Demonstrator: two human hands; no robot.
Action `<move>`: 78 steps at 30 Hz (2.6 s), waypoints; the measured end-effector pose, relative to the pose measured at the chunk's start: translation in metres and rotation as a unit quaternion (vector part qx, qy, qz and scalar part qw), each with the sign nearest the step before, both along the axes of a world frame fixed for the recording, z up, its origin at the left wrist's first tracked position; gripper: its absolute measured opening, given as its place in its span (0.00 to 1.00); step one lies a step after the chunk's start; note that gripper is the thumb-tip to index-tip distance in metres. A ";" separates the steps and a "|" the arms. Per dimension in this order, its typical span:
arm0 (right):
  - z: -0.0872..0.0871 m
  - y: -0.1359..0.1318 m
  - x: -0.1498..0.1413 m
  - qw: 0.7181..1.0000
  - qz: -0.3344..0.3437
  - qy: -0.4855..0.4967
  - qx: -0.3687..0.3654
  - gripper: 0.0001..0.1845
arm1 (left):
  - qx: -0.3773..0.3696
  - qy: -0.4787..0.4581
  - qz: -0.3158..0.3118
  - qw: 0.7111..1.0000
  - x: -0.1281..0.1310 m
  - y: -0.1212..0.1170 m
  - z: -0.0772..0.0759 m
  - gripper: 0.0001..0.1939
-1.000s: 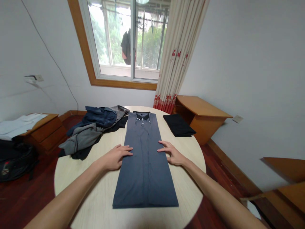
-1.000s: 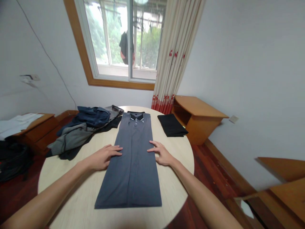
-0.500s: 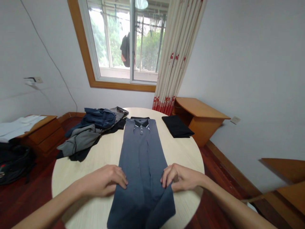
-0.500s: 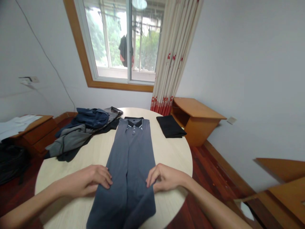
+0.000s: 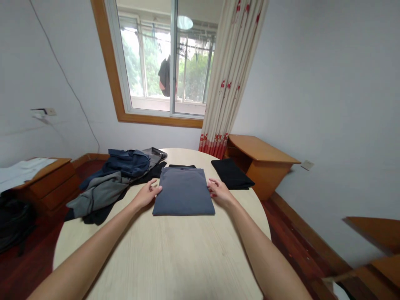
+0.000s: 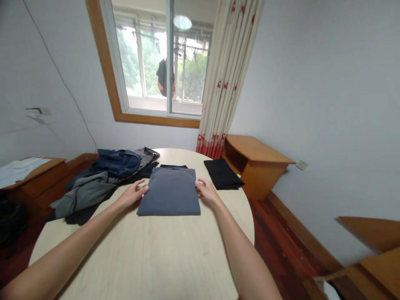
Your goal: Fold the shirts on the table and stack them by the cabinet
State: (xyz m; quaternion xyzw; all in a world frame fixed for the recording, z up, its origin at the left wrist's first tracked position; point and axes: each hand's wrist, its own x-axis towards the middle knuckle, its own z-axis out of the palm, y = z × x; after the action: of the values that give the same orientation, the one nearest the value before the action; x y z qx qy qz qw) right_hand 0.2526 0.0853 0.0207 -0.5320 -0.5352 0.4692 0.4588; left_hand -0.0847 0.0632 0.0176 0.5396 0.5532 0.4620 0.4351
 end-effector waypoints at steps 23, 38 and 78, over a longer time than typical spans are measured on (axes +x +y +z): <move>0.020 -0.049 0.034 0.838 0.477 -0.111 -0.242 0.28 | -0.237 0.128 -0.492 0.828 -0.026 -0.065 0.029 0.22; -0.031 0.000 -0.003 0.995 0.083 -0.054 0.033 0.23 | -0.012 0.116 0.006 0.993 -0.011 -0.010 -0.010 0.29; -0.041 0.006 -0.010 0.983 0.032 -0.083 0.163 0.21 | -0.009 -0.248 0.050 0.968 -0.003 -0.002 -0.016 0.28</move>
State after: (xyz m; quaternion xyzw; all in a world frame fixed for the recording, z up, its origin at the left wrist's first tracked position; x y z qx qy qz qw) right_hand 0.2422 0.0917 -0.0203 -0.4696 -0.6574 0.3445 0.4780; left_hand -0.0873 0.0609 0.0020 0.3762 0.4584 0.5972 0.5401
